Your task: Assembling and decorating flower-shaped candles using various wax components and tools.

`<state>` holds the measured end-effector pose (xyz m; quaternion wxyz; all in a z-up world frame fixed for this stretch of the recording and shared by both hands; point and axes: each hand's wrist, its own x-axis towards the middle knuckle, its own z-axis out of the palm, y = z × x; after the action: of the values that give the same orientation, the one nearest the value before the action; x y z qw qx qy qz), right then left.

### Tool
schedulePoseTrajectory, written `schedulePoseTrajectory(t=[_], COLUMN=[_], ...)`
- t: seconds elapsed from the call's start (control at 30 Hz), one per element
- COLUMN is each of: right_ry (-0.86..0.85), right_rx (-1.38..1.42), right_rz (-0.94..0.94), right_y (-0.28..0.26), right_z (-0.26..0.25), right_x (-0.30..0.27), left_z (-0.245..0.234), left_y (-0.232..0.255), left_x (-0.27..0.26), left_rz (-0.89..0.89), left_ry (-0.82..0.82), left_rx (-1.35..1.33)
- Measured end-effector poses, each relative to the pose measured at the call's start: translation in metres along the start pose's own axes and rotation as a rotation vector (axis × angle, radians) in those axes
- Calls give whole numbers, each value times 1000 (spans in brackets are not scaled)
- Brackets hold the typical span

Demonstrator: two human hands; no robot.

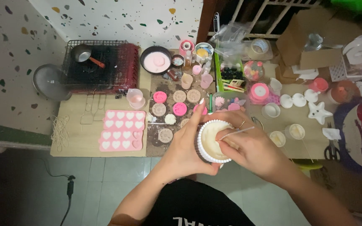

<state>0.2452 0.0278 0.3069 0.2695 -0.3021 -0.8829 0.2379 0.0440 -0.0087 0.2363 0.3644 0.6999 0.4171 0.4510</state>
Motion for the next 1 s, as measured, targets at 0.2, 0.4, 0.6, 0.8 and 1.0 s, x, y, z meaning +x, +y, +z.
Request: schedulePoseTrajectory(t=[0.2, 0.4, 0.6, 0.8, 1.0], right_ry=[18, 76, 341, 729, 325], right_rx=[39, 93, 114, 318, 345], right_rz=[5, 78, 176, 481, 1485], right_y=[10, 1, 26, 102, 255], right_z=[5, -14, -28, 31, 273], right_x=[-3, -10, -46, -140, -392], left_z=[-2, -3, -5, -1, 15], left_y=[0, -4, -15, -38, -75], left_x=[0, -2, -1, 3, 13], left_rz=[-10, 58, 49, 96, 202], left_ry=[7, 36, 61, 104, 142], left_rx=[-20, -27, -53, 23, 115])
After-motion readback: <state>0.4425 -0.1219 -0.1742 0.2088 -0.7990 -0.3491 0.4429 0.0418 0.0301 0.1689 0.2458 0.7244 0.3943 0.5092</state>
